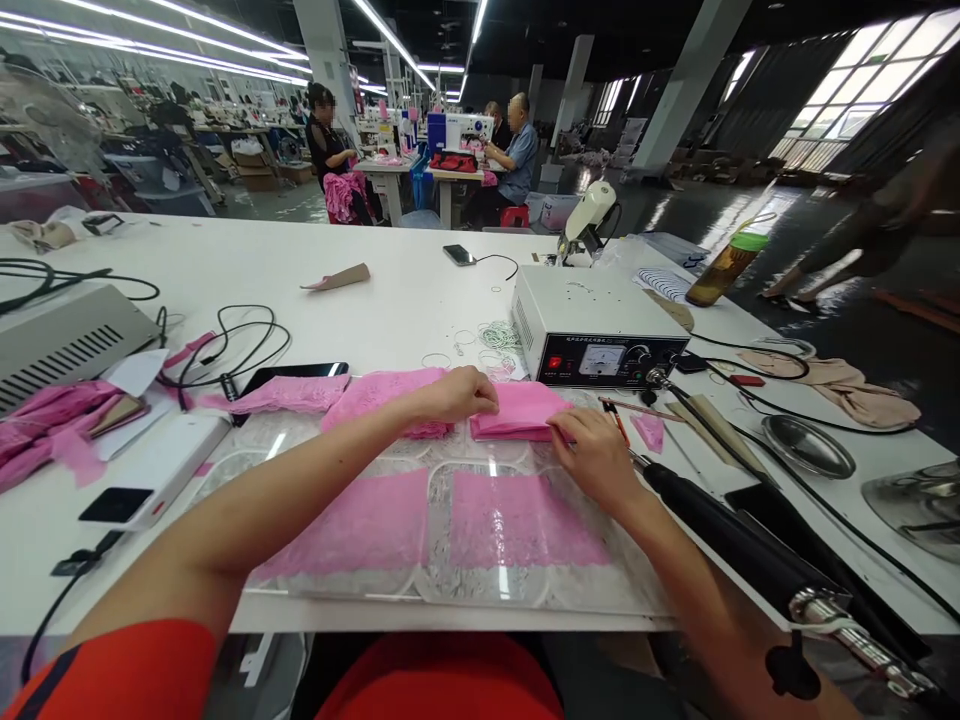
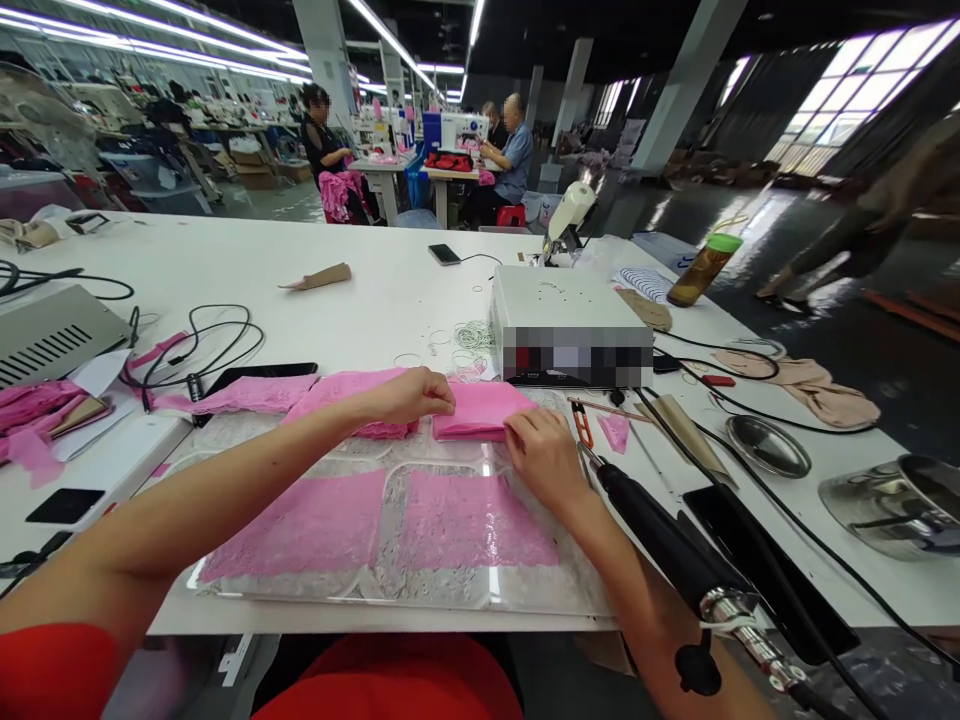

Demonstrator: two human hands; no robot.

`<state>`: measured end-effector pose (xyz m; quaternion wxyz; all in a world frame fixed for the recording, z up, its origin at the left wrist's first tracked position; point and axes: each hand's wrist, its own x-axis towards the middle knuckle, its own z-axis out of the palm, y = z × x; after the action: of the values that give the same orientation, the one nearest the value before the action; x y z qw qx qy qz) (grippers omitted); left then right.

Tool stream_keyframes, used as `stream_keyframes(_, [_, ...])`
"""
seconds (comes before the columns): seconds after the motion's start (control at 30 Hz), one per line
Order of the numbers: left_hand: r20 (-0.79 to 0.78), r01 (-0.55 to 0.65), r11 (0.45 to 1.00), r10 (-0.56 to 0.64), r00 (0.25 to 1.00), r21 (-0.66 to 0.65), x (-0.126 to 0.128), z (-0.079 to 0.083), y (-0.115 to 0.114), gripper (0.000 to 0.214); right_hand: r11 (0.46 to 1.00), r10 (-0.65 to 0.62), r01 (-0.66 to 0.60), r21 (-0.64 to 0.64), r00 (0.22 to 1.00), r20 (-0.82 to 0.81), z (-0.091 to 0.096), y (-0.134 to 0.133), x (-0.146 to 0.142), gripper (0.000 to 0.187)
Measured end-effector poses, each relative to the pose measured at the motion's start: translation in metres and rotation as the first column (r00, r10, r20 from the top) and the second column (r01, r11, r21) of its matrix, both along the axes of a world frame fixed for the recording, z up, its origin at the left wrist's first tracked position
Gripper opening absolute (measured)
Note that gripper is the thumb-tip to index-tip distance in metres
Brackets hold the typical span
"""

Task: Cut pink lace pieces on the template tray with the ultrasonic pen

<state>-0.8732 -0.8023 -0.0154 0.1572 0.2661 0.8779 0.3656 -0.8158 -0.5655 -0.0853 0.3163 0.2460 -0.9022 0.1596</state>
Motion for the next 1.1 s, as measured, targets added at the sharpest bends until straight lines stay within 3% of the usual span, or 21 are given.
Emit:
stream_keyframes(0.1, [-0.001, 0.108, 0.994, -0.108, 0.994, -0.018, 0.03, -0.005, -0.009, 0.015, 0.987, 0.146, -0.14, 0.078, 0.986, -0.077, 0.002, 0.002, 0.037, 0.014])
stream_keyframes(0.2, [-0.052, 0.208, 0.976, -0.212, 0.976, -0.067, 0.059, -0.018, -0.015, 0.014, 0.96, 0.258, -0.251, 0.126, 0.965, -0.044, -0.003, 0.002, 0.069, 0.02])
stream_keyframes(0.4, [-0.108, 0.265, 0.957, -0.278, 0.954, -0.121, 0.091, -0.045, -0.019, 0.017, 0.928, 0.341, -0.344, 0.141, 0.939, 0.05, -0.018, 0.0, 0.095, 0.022])
stream_keyframes(0.63, [-0.108, 0.271, 0.955, -0.284, 0.953, -0.119, 0.106, -0.046, -0.018, 0.018, 0.928, 0.351, -0.361, 0.094, 0.93, 0.107, -0.022, 0.006, 0.101, 0.026])
stream_keyframes(0.87, [-0.128, 0.272, 0.958, -0.281, 0.951, -0.087, 0.105, -0.051, -0.017, 0.022, 0.934, 0.326, -0.352, 0.069, 0.914, 0.243, -0.016, 0.009, 0.104, 0.024])
stream_keyframes(1.1, [0.039, 0.201, 0.979, -0.201, 0.979, -0.014, 0.1, -0.046, -0.016, 0.017, 0.954, 0.28, -0.294, 0.064, 0.945, 0.167, -0.007, -0.003, 0.106, 0.024])
